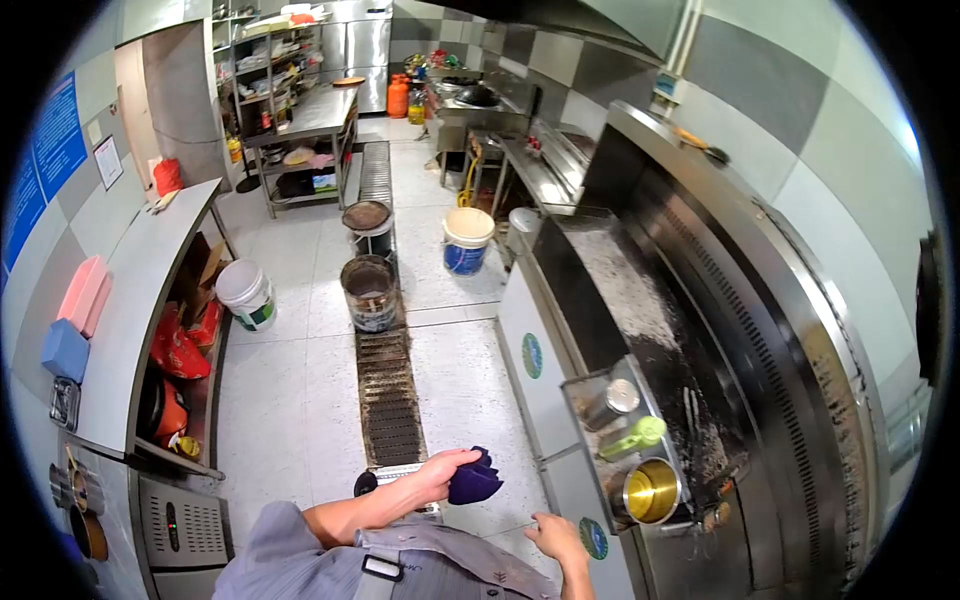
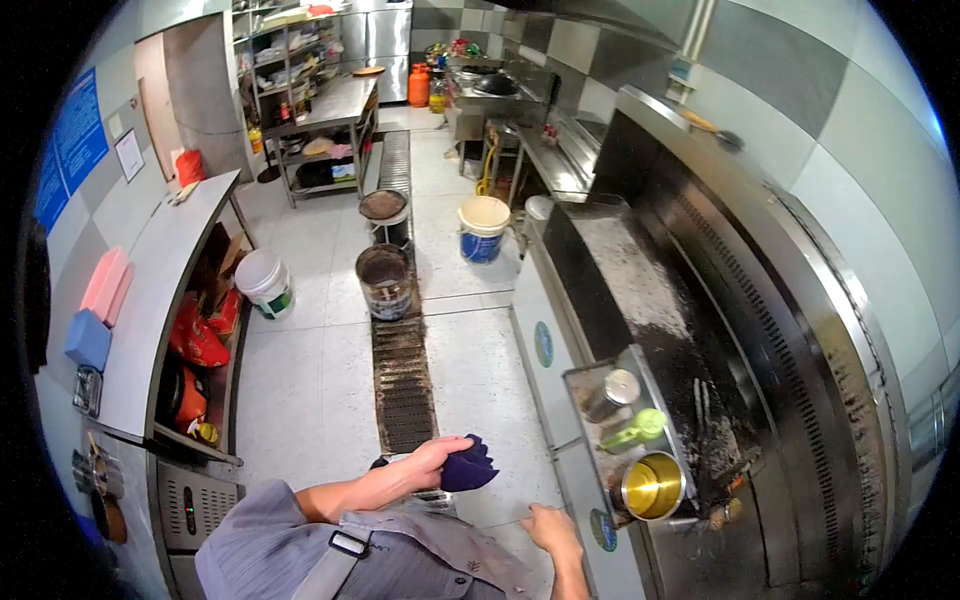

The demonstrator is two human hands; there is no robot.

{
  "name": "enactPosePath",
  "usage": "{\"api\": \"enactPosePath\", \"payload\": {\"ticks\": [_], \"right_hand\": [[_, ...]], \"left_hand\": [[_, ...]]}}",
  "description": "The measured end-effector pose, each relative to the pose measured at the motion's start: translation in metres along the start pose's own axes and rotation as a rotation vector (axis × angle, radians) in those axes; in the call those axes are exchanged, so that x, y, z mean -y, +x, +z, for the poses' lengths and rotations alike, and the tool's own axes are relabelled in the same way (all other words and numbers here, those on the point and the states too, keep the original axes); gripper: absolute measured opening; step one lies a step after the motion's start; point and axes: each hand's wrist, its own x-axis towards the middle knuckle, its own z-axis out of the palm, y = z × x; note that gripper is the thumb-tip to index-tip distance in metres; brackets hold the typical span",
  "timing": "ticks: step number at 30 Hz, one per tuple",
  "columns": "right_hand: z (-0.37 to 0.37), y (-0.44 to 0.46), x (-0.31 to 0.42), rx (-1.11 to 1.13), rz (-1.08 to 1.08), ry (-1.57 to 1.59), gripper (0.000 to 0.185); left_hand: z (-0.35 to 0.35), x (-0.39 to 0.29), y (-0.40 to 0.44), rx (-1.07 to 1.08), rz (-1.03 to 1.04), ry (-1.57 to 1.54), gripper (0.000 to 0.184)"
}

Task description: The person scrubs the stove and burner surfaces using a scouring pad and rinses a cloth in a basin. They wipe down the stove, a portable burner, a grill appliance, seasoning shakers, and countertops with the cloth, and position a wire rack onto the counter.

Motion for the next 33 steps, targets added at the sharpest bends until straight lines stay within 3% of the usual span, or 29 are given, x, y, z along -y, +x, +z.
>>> {"api": "enactPosePath", "payload": {"ticks": [5, 12, 17, 21, 25, 27, 33], "right_hand": [[0.038, 0.069, 0.073, 0.057, 0.053, -0.058, 0.049], [0.009, 0.168, 0.231, 0.027, -0.281, 0.153, 0.044], [-0.015, 0.223, 0.268, -0.072, -0.281, 0.113, 0.043], [-0.026, 0.292, 0.264, 0.034, -0.337, -0.013, 0.045], [-0.073, 0.381, 0.284, 0.192, -0.37, -0.104, 0.046], [-0.095, 0.442, 0.291, 0.163, -0.452, -0.112, 0.047], [-0.219, 0.585, 0.323, 0.222, -0.622, -0.228, 0.051]], "left_hand": [[-0.065, -0.084, -0.02, 0.015, 0.055, 0.007, 0.021], [-0.161, -0.217, -0.077, -0.049, 0.199, -0.071, 0.017], [-0.192, -0.271, -0.085, -0.186, 0.199, -0.189, 0.019], [-0.217, -0.295, -0.057, -0.185, 0.175, -0.317, 0.033], [-0.229, -0.347, -0.007, -0.246, 0.211, -0.311, 0.032], [-0.23, -0.38, 0.023, -0.257, 0.28, -0.348, 0.032], [-0.206, -0.49, 0.115, -0.326, 0.371, -0.496, 0.034]]}}
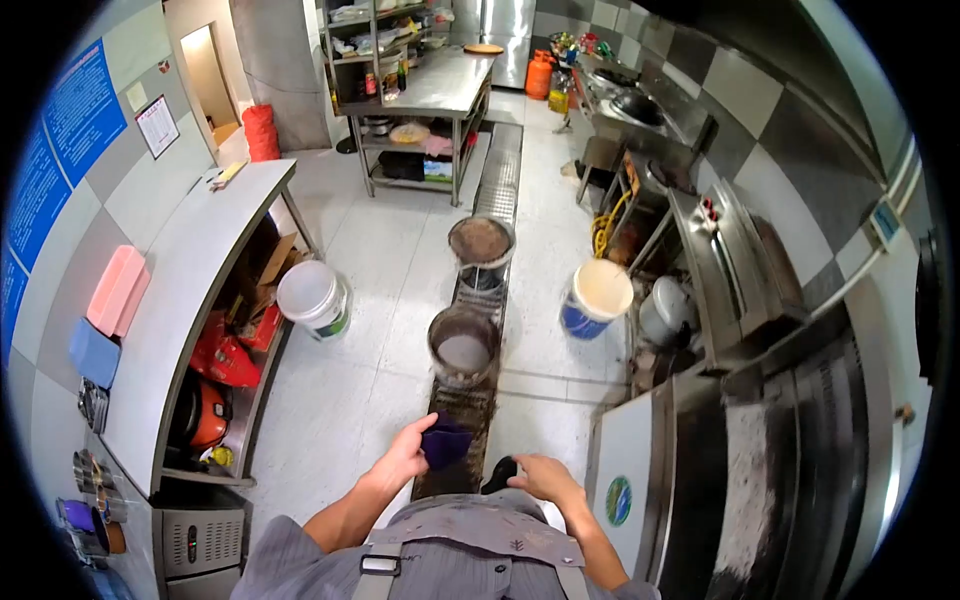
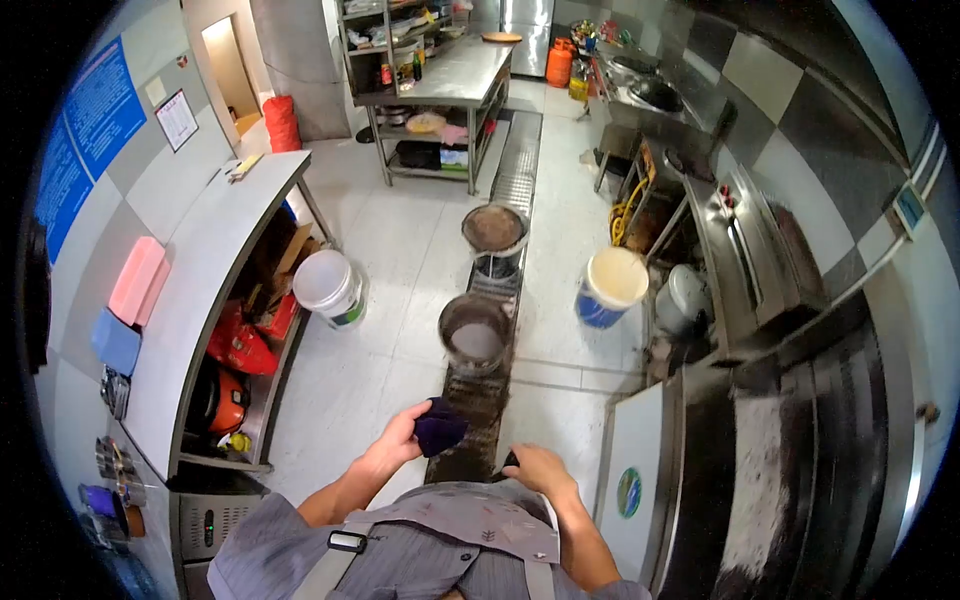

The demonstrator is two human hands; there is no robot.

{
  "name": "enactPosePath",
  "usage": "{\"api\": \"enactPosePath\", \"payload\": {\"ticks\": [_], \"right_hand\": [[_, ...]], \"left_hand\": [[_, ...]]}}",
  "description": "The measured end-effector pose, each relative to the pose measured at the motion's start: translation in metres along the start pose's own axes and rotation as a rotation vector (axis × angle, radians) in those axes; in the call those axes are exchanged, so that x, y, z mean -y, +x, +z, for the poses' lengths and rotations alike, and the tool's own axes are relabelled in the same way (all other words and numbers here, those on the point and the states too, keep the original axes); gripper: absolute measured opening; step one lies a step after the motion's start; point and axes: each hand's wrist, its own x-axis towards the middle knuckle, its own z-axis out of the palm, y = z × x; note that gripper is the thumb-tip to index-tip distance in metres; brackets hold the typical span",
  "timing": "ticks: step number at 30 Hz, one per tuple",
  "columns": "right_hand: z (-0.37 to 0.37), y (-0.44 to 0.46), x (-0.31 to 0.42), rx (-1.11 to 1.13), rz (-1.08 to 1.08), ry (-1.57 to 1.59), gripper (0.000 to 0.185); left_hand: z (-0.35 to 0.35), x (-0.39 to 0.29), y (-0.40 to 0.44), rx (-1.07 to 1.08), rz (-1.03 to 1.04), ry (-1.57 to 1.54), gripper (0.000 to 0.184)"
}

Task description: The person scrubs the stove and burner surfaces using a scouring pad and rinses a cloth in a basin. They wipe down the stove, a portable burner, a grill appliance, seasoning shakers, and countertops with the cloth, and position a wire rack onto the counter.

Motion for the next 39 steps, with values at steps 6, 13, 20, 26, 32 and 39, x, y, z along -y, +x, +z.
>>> {"api": "enactPosePath", "payload": {"ticks": [6, 13, 20, 26, 32, 39], "right_hand": [[-0.121, 0.075, -0.074, 0.074, -0.08, -0.108, 0.044], [-0.193, 0.192, -0.152, -0.104, -0.257, 0.052, 0.031], [-0.327, 0.306, -0.237, -0.142, -0.154, 0.065, 0.039], [-0.45, 0.352, -0.309, -0.263, 0.127, 0.164, 0.045], [-0.522, 0.42, -0.328, -0.543, 0.1, 0.424, 0.053], [-0.629, 0.585, -0.338, -0.627, -0.316, 0.392, 0.07]], "left_hand": [[0.103, -0.034, 0.071, 0.009, 0.162, -0.064, 0.043], [0.153, -0.085, 0.194, -0.027, 0.173, -0.217, 0.038], [0.265, -0.183, 0.373, 0.076, 0.08, -0.113, 0.027], [0.441, -0.266, 0.471, 0.215, 0.141, 0.174, 0.018], [0.521, -0.303, 0.55, 0.242, 0.092, 0.344, 0.024], [0.582, -0.381, 0.655, 0.179, 0.172, 0.424, 0.028]]}}
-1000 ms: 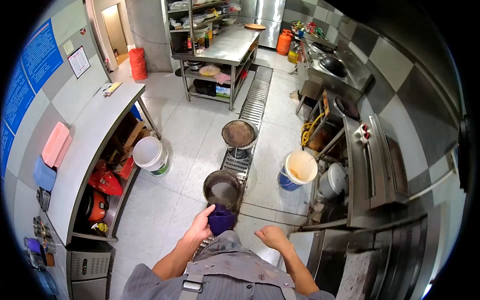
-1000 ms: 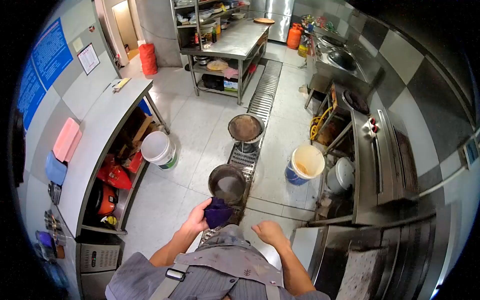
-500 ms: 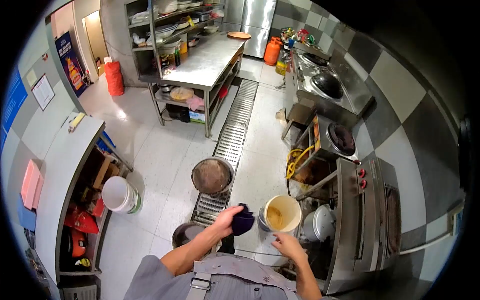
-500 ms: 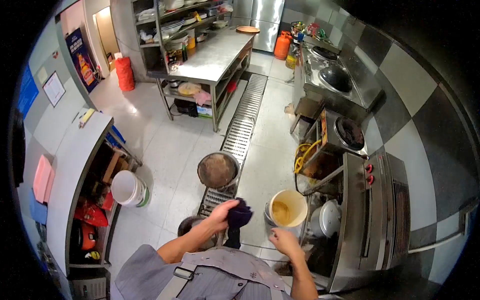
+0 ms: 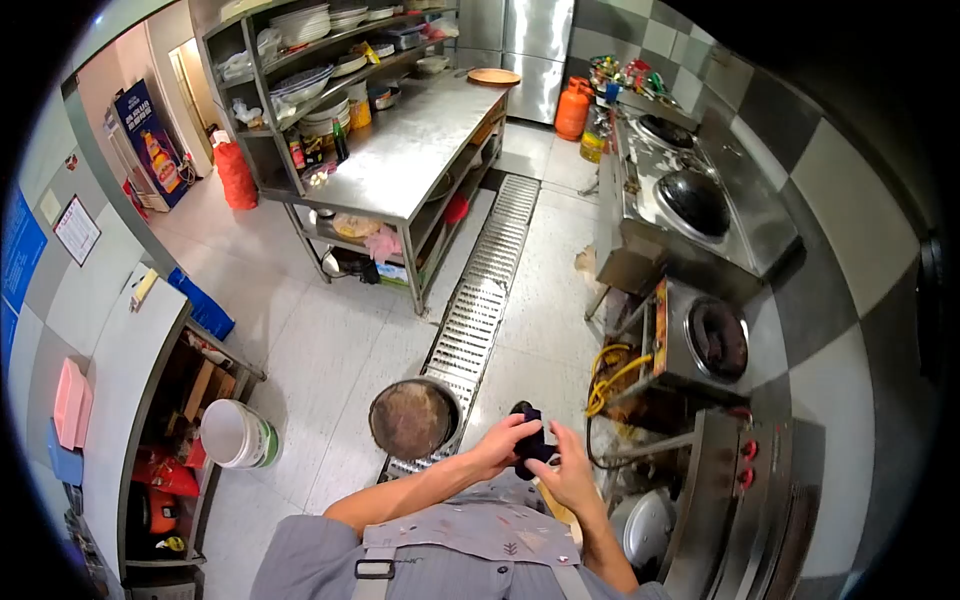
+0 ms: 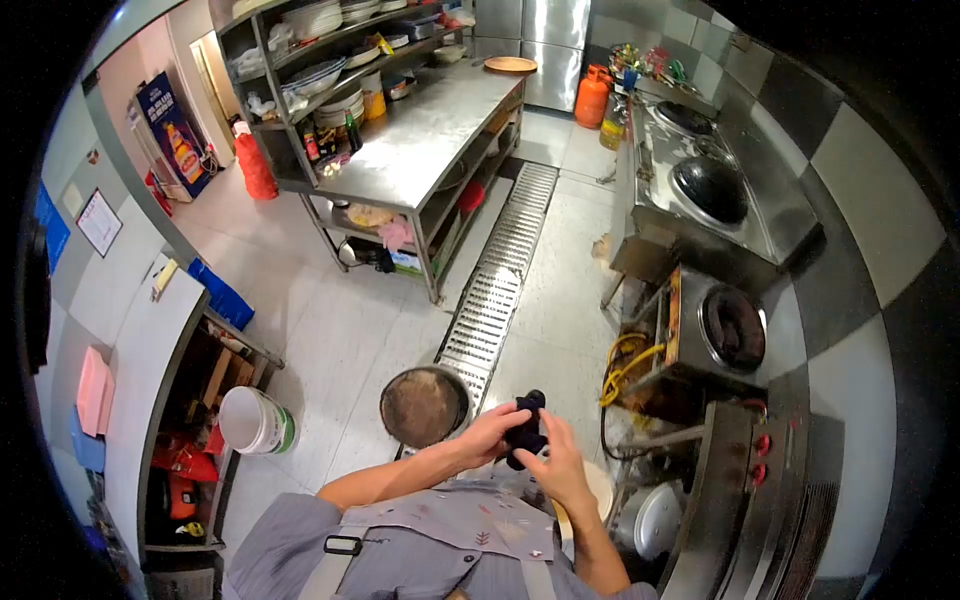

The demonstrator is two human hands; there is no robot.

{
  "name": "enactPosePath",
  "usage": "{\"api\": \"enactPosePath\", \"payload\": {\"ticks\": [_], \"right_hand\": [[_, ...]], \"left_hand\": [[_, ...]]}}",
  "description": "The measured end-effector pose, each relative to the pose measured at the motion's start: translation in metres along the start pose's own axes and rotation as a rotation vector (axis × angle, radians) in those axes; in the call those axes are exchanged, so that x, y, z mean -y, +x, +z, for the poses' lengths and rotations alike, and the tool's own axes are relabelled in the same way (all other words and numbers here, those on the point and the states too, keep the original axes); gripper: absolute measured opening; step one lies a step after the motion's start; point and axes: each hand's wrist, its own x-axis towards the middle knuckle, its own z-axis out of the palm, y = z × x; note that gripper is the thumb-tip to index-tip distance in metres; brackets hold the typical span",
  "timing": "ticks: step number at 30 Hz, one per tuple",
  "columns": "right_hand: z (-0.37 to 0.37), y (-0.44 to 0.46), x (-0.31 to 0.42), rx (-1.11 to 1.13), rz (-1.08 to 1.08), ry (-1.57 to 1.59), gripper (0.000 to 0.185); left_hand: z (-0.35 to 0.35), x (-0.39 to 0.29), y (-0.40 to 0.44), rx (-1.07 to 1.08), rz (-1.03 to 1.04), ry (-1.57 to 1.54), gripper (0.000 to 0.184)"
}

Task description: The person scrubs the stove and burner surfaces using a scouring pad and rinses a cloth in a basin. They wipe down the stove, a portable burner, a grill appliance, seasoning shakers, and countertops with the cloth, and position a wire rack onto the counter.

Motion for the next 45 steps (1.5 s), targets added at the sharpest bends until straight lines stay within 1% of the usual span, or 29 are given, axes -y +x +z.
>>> {"api": "enactPosePath", "payload": {"ticks": [1, 4, 6, 7, 9, 11, 12, 15, 16, 17, 19, 20, 21, 23, 24, 25, 27, 28, 29, 31, 33, 35, 36, 37, 39, 41, 42, 45], "right_hand": [[0.002, 0.033, -0.016, -0.015, -0.142, -0.058, 0.071], [0.002, 0.132, -0.055, 0.033, -0.13, 0.066, 0.064], [-0.01, 0.198, -0.08, 0.091, -0.089, 0.121, 0.057], [-0.018, 0.225, -0.086, 0.109, -0.045, 0.132, 0.054], [-0.034, 0.272, -0.107, 0.059, -0.155, 0.107, 0.049], [-0.052, 0.313, -0.122, 0.066, -0.152, 0.077, 0.051], [-0.06, 0.329, -0.128, 0.07, -0.142, 0.084, 0.052], [-0.071, 0.372, -0.161, 0.054, -0.145, 0.13, 0.056], [-0.075, 0.385, -0.173, 0.137, -0.091, 0.235, 0.058], [-0.076, 0.395, -0.184, 0.167, -0.055, 0.267, 0.059], [-0.08, 0.416, -0.205, 0.06, -0.027, 0.278, 0.053], [-0.083, 0.426, -0.217, 0.04, -0.004, 0.278, 0.053], [-0.087, 0.438, -0.235, -0.013, 0.048, 0.288, 0.049], [-0.099, 0.458, -0.273, -0.152, 0.141, 0.29, 0.039], [-0.107, 0.469, -0.295, -0.166, 0.225, 0.352, 0.038], [-0.118, 0.48, -0.313, -0.179, 0.307, 0.416, 0.037], [-0.149, 0.504, -0.339, -0.315, 0.565, 0.858, 0.033], [-0.166, 0.515, -0.354, -0.417, 0.546, 0.817, 0.034], [-0.184, 0.525, -0.368, -0.508, 0.526, 0.775, 0.036], [-0.215, 0.557, -0.394, -0.828, 0.566, 0.772, 0.039], [-0.242, 0.584, -0.431, -1.014, 0.668, 0.572, 0.038], [-0.265, 0.61, -0.438, -0.945, 0.672, 0.197, 0.035], [-0.271, 0.622, -0.431, -0.876, 0.607, -0.039, 0.034], [-0.271, 0.64, -0.427, -0.848, 0.524, -0.213, 0.032], [-0.25, 0.663, -0.431, -0.671, 0.405, -0.437, 0.03], [-0.209, 0.682, -0.459, -0.494, 0.33, -0.479, 0.028], [-0.19, 0.687, -0.471, -0.353, 0.236, -0.557, 0.029], [-0.162, 0.707, -0.505, -0.222, 0.26, -0.526, 0.033]], "left_hand": [[0.002, -0.019, 0.017, -0.022, 0.01, -0.003, 0.028], [0.002, -0.073, 0.085, -0.085, 0.131, -0.013, 0.027], [0.005, -0.111, 0.131, -0.115, 0.152, -0.057, 0.025], [0.009, -0.128, 0.148, -0.096, 0.113, -0.038, 0.025], [0.024, -0.162, 0.187, -0.144, 0.187, -0.029, 0.024], [0.042, -0.189, 0.221, -0.198, 0.231, 0.0, 0.024], [0.044, -0.199, 0.236, -0.18, 0.251, -0.003, 0.025], [0.053, -0.224, 0.281, -0.192, 0.242, -0.088, 0.03], [0.053, -0.231, 0.297, -0.175, 0.216, -0.067, 0.032], [0.056, -0.238, 0.312, -0.196, 0.187, -0.027, 0.028], [0.057, -0.249, 0.355, -0.154, 0.166, 0.015, 0.026], [0.067, -0.261, 0.37, -0.129, 0.115, 0.049, 0.023], [0.067, -0.268, 0.392, -0.086, 0.093, 0.083, 0.03], [0.087, -0.288, 0.429, -0.167, -0.035, 0.08, 0.043], [0.085, -0.297, 0.452, -0.041, -0.086, 0.117, 0.054], [0.081, -0.304, 0.479, 0.024, -0.151, 0.131, 0.06], [0.099, -0.325, 0.521, 0.082, -0.153, 0.231, 0.062], [0.103, -0.337, 0.542, 0.092, -0.159, 0.283, 0.063], [0.108, -0.352, 0.562, 0.097, -0.143, 0.385, 0.062], [0.101, -0.382, 0.607, 0.158, -0.15, 0.442, 0.056], [0.096, -0.419, 0.647, 0.138, -0.175, 0.436, 0.042], [0.087, -0.46, 0.68, 0.155, -0.209, 0.435, 0.033], [0.083, -0.478, 0.693, 0.142, -0.19, 0.45, 0.024], [0.076, -0.493, 0.71, 0.111, -0.206, 0.461, 0.021], [0.057, -0.517, 0.741, 0.09, -0.217, 0.488, 0.02], [0.047, -0.535, 0.76, 0.047, -0.214, 0.503, 0.019], [0.041, -0.538, 0.767, 0.026, -0.228, 0.491, 0.019], [0.032, -0.545, 0.781, -0.035, -0.267, 0.472, 0.018]]}}
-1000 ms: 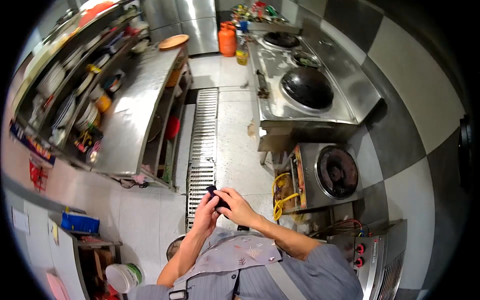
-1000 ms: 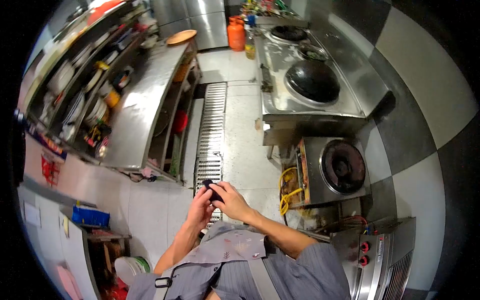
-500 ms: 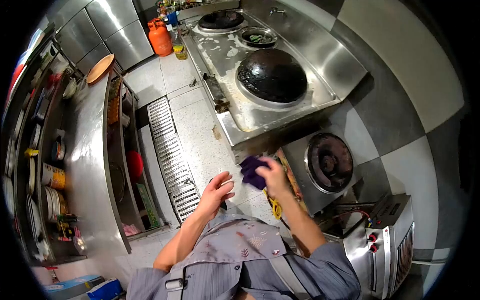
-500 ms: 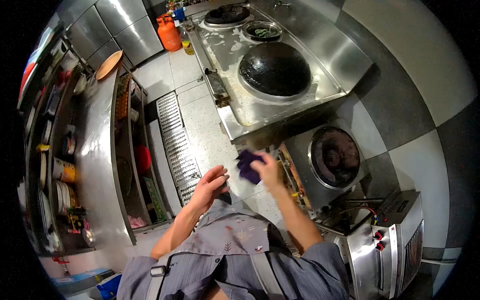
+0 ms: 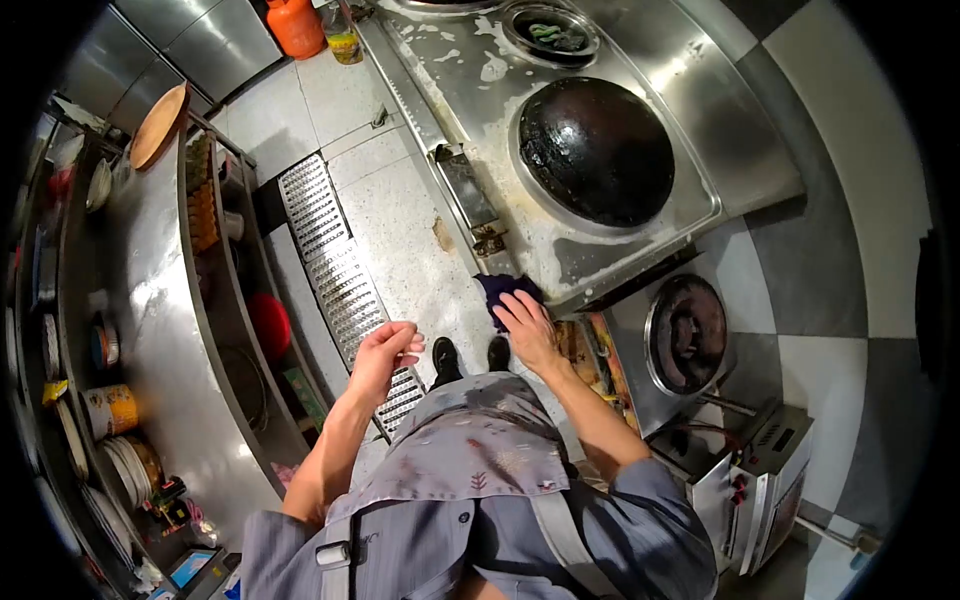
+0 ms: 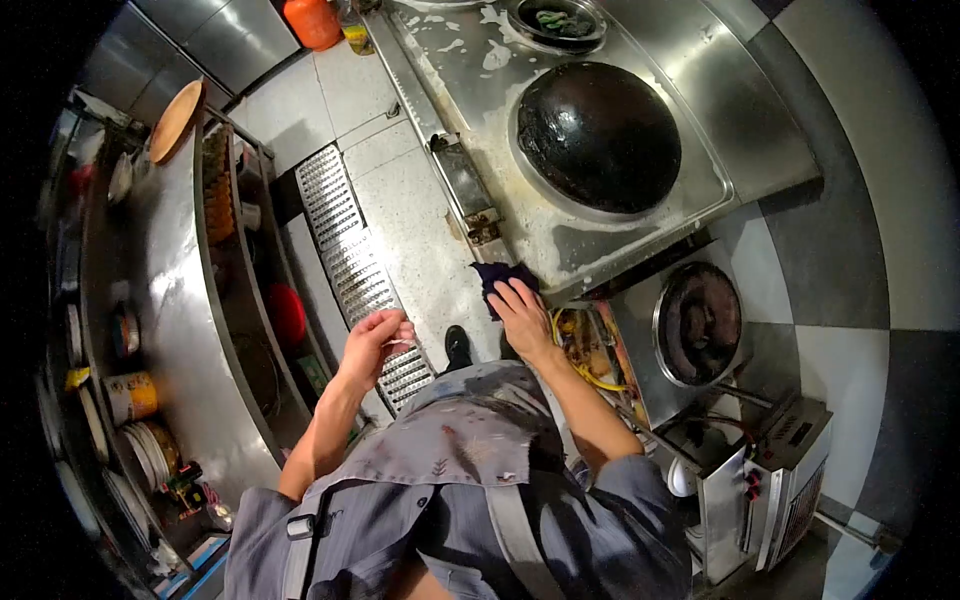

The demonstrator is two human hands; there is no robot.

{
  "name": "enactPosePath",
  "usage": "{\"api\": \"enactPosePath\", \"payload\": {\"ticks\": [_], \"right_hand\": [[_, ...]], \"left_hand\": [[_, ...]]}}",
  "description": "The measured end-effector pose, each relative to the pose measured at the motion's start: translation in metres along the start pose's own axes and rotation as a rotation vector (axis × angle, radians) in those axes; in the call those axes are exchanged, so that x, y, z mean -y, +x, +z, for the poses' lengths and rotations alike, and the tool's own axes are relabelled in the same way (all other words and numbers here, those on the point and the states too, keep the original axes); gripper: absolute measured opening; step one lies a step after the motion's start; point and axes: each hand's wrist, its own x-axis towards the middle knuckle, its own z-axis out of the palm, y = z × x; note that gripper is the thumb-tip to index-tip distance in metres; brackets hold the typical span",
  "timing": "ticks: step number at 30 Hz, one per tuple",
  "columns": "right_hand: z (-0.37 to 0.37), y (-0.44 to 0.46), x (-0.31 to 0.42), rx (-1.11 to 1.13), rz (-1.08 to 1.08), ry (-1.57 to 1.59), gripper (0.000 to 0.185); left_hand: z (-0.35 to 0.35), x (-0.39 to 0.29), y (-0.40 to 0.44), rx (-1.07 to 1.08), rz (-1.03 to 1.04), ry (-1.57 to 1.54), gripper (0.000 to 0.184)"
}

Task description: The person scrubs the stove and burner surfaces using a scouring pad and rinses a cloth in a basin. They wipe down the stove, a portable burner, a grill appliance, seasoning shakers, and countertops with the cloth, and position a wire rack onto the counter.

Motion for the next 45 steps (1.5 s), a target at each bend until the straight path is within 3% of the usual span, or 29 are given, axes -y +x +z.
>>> {"api": "enactPosePath", "payload": {"ticks": [6, 8, 9, 12, 13, 14, 15, 16, 19, 25, 28, 29, 30, 31, 32, 35, 37, 41, 45], "right_hand": [[-0.005, 0.075, -0.064, -0.041, 0.035, 0.014, 0.033], [-0.043, 0.076, -0.081, -0.155, 0.265, 0.123, 0.036], [-0.067, 0.071, -0.087, -0.128, 0.275, 0.095, 0.037], [-0.098, 0.045, -0.09, 0.171, 0.247, -0.003, 0.04], [-0.089, 0.032, -0.099, 0.254, 0.126, -0.037, 0.039], [-0.084, 0.03, -0.103, 0.629, -0.027, -0.223, 0.034], [-0.093, 0.026, -0.089, 0.604, -0.082, -0.306, 0.034], [-0.099, 0.022, -0.08, 0.426, -0.093, -0.234, 0.034], [-0.094, 0.035, -0.092, 0.568, -0.035, -0.147, 0.039], [-0.062, 0.095, -0.136, 0.596, -0.269, -0.047, 0.043], [-0.029, 0.159, -0.153, 0.463, -0.344, -0.121, 0.034], [0.001, 0.179, -0.168, 0.41, -0.162, 0.03, 0.029], [0.001, 0.216, -0.166, 0.354, -0.333, -0.131, 0.019], [-0.021, 0.247, -0.14, 0.405, -0.002, 0.122, 0.013], [0.014, 0.259, -0.157, 0.073, -0.093, 0.252, 0.012], [-0.034, 0.291, -0.128, 0.057, 0.09, 0.263, 0.02], [-0.053, 0.275, -0.125, -0.337, 0.064, 0.342, 0.021], [-0.081, 0.203, -0.126, -0.244, 0.071, 0.278, 0.026], [-0.074, 0.119, -0.102, 0.127, 0.364, 0.323, 0.045]], "left_hand": [[0.007, 0.016, 0.008, -0.021, -0.071, -0.102, 0.018], [0.006, 0.022, 0.012, 0.0, -0.082, -0.103, 0.019], [0.009, 0.018, 0.01, -0.011, -0.081, -0.052, 0.019], [0.006, 0.02, 0.026, -0.017, -0.079, 0.028, 0.02], [0.006, 0.02, 0.033, -0.023, -0.078, 0.029, 0.019], [0.007, 0.019, 0.039, -0.027, -0.073, 0.032, 0.017], [0.013, 0.013, 0.042, -0.056, -0.081, 0.011, 0.018], [0.018, 0.009, 0.044, -0.079, -0.081, 0.003, 0.017], [0.031, 0.002, 0.052, -0.109, -0.079, 0.013, 0.022], [0.055, 0.007, 0.055, -0.192, -0.041, -0.028, 0.021], [0.057, 0.015, 0.054, -0.209, -0.058, -0.037, 0.02], [0.062, 0.012, 0.051, -0.214, -0.066, -0.045, 0.019], [0.063, 0.012, 0.052, -0.218, -0.067, -0.04, 0.019], [0.063, 0.012, 0.053, -0.209, -0.071, -0.023, 0.019], [0.064, 0.009, 0.056, -0.199, -0.066, -0.009, 0.018], [0.065, -0.01, 0.067, -0.173, -0.055, 0.02, 0.018], [0.06, -0.017, 0.083, -0.119, -0.047, 0.035, 0.019], [0.053, -0.041, 0.115, -0.03, -0.104, 0.072, 0.018], [0.025, -0.064, 0.156, 0.095, -0.148, 0.116, 0.018]]}}
